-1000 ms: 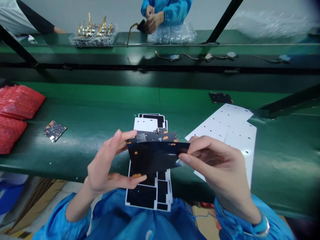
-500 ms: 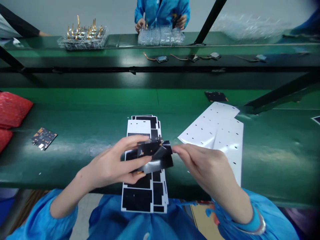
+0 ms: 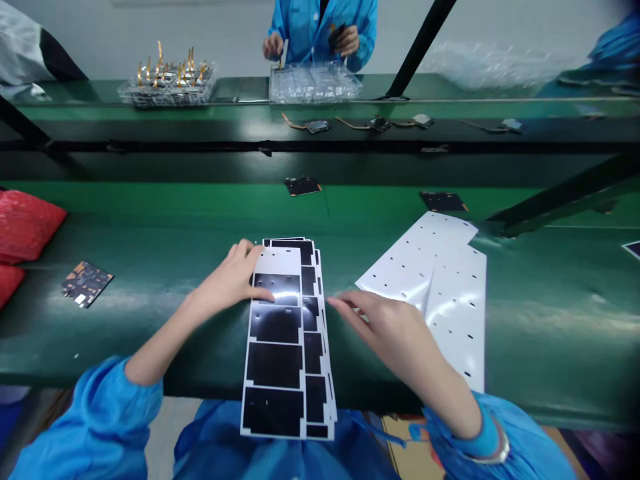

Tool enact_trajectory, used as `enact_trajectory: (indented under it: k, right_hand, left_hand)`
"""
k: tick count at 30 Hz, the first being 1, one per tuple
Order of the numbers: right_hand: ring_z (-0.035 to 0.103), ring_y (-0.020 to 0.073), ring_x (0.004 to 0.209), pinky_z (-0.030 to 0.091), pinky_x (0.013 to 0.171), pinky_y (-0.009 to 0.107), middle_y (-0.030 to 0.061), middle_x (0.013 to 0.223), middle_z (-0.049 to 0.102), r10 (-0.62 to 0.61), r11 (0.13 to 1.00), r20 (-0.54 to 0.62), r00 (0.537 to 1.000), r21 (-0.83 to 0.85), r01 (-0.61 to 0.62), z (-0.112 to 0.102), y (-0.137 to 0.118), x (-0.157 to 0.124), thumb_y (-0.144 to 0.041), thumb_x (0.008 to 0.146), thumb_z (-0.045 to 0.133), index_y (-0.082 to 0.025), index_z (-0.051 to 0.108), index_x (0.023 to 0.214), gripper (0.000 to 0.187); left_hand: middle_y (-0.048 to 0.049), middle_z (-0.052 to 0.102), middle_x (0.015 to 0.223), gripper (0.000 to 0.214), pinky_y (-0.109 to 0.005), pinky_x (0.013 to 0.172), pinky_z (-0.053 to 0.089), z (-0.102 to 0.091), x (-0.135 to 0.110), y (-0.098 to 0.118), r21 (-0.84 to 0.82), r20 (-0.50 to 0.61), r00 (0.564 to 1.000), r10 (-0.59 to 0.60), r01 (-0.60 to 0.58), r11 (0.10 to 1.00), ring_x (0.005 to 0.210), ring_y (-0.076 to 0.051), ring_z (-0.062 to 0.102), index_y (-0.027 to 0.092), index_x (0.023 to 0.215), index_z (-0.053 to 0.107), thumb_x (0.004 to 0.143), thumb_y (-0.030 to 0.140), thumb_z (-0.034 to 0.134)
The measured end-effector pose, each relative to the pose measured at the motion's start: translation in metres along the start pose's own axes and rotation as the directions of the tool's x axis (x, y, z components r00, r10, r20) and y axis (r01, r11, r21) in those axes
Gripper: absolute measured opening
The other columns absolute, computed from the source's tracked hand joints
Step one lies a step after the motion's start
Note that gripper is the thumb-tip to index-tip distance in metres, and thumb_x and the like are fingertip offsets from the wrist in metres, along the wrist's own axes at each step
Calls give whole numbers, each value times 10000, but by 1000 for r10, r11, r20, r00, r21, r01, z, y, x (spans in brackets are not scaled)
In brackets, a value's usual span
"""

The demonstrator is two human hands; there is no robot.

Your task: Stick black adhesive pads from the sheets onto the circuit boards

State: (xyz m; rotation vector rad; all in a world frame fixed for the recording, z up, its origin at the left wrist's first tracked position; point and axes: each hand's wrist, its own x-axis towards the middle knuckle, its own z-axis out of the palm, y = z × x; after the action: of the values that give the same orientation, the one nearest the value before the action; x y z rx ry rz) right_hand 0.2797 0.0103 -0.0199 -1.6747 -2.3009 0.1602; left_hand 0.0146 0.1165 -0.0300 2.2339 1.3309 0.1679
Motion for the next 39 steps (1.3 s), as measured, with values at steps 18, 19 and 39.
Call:
enact_trajectory:
  k: [18,19,39]
  right_hand:
    - [688,213,1170,547,1075,479,118,1195,749,-408,819,-377,832,252,516,37,-38,17,-225,958,616,-130,633,1225,283]
    - [725,193,1073,575,1039,455,99,1112,776,-425,813,-402,811,223,537,32,-40,19,-195,958,612,-125,658,1166,224]
    - [764,169,804,643,722,316,10,882,807,426,624,-430,796,777,86,13,-25,20,-234,929,626,-228,766,883,148]
  left_hand:
    - [22,608,868,66,-185,765,486,82,-96,56,-723,-423,870,-252,-157,672,820,-98,592,227,940,694,936,233,628]
    - [26,591,860,82,-174,752,479,80,-96,59,-666,-472,856,-208,-192,721,806,-91,580,233,953,694,941,202,619]
    - [-152,498,1280,375,-551,974,484,115,-79,46,-287,-681,697,-223,26,957,1192,-315,554,232,1277,510,920,265,621]
